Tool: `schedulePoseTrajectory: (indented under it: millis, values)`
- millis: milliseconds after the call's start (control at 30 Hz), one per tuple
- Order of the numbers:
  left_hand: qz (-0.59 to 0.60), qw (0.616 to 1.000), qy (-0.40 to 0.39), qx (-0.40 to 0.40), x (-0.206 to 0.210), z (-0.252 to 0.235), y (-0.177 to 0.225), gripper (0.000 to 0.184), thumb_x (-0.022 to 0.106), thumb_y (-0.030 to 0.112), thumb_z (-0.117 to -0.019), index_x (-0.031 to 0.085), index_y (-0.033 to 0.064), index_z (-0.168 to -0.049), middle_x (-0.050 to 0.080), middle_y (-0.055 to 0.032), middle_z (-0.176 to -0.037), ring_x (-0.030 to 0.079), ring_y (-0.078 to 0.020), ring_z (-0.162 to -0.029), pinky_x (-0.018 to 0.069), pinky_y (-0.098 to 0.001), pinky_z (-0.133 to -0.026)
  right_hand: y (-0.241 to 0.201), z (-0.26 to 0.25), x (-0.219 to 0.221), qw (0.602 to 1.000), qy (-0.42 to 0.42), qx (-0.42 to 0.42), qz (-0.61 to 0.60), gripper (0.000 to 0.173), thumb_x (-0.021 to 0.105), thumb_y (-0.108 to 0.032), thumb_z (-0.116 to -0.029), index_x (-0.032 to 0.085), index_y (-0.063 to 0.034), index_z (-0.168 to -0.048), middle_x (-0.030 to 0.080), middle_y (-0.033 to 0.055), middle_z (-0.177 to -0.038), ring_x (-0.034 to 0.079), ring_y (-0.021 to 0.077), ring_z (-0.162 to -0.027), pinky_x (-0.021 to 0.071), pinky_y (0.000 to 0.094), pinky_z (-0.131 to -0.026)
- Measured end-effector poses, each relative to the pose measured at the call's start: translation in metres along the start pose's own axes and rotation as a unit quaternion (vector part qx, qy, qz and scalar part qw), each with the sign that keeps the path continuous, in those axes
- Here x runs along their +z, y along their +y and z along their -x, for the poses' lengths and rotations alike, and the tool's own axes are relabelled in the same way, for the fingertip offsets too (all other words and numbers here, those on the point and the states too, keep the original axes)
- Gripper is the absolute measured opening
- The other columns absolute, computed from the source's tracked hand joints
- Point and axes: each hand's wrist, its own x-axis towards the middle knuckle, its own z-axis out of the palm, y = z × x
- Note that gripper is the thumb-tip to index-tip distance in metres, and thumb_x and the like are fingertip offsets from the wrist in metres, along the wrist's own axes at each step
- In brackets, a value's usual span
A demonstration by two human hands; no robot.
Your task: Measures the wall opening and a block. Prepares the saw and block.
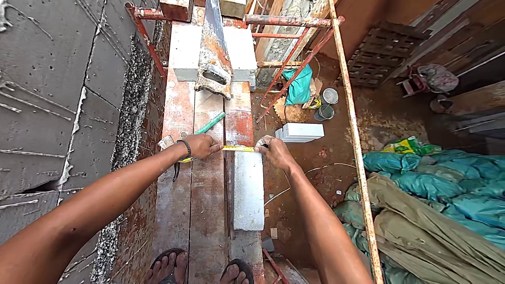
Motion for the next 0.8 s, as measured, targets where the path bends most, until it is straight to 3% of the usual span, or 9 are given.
schedulePoseTrajectory:
  millis: [133,200,300,367,433,500,800]
  values:
    - [0.023,1.0,0.012,-0.004,-0.01,-0.003,0.005,0.06,0.033,0.053,-0.1087,0.066,0.0095,-0.084,0.06,-0.0112,-0.072,0.063,-0.0311,-0.073,0.0483,-0.0564,-0.066,-0.01,-0.002,0.007,0.994,0.099,0.05,-0.01,0.02,0.065,-0.02,-0.1021,0.07,-0.0022,-0.109,0.069,0.0192,-0.118,0.068,0.0378,-0.106,0.0524,0.0599,-0.094]
    - [0.016,1.0,0.026,0.0,-0.015,0.008,0.012,0.059,0.033,0.053,-0.1086,0.066,0.0109,-0.083,0.06,-0.0099,-0.07,0.063,-0.0304,-0.071,0.0483,-0.0562,-0.064,-0.008,0.01,0.002,0.989,0.12,0.017,-0.08,0.018,0.065,-0.018,-0.1019,0.071,-0.0026,-0.107,0.069,0.0174,-0.113,0.068,0.0309,-0.099,0.0538,0.0527,-0.089]
    - [0.024,0.998,0.022,0.046,0.005,0.048,0.028,0.059,0.038,0.053,-0.1074,0.064,0.0128,-0.073,0.055,-0.0051,-0.06,0.059,-0.0242,-0.059,0.0471,-0.0498,-0.055,-0.009,0.065,0.0,0.99,0.095,-0.012,-0.102,0.014,0.069,-0.019,-0.0994,0.073,-0.0061,-0.102,0.066,0.0109,-0.105,0.064,0.0211,-0.088,0.0546,0.0424,-0.079]
    - [0.081,0.994,-0.044,0.063,0.042,0.079,0.041,0.057,0.041,0.05,-0.108,0.064,0.0097,-0.075,0.053,-0.0057,-0.06,0.056,-0.0237,-0.057,0.0461,-0.0495,-0.056,-0.009,0.115,0.014,0.996,0.04,-0.011,-0.073,0.014,0.07,-0.021,-0.0985,0.072,-0.0066,-0.097,0.065,0.0095,-0.098,0.064,0.0207,-0.084,0.0564,0.0432,-0.076]
    - [0.14,0.978,-0.142,0.065,0.079,0.106,0.052,0.057,0.036,0.047,-0.1103,0.064,0.0049,-0.085,0.053,-0.0084,-0.066,0.055,-0.0257,-0.063,0.0456,-0.0509,-0.061,-0.005,0.157,0.033,0.997,-0.028,0.001,-0.068,0.021,0.066,-0.024,-0.1003,0.072,-0.0048,-0.099,0.067,0.0095,-0.096,0.065,0.0195,-0.087,0.0553,0.0405,-0.083]
    - [0.175,0.963,-0.193,0.066,0.11,0.122,0.058,0.058,0.034,0.046,-0.111,0.064,0.0039,-0.085,0.053,-0.0084,-0.067,0.054,-0.0246,-0.063,0.0448,-0.0486,-0.062,-0.003,0.186,0.052,0.996,-0.06,0.007,-0.067,0.026,0.062,-0.027,-0.1017,0.072,-0.0027,-0.101,0.068,0.0115,-0.098,0.066,0.0206,-0.092,0.0535,0.0383,-0.088]
    - [0.149,0.957,-0.241,0.058,0.135,0.12,0.064,0.058,0.031,0.046,-0.1115,0.064,0.0049,-0.087,0.055,-0.0077,-0.07,0.055,-0.0236,-0.068,0.0446,-0.0472,-0.067,0.007,0.214,0.083,0.994,-0.054,0.036,-0.088,0.025,0.064,-0.026,-0.1005,0.073,-0.0033,-0.099,0.067,0.0106,-0.098,0.063,0.0181,-0.094,0.051,0.034,-0.088]
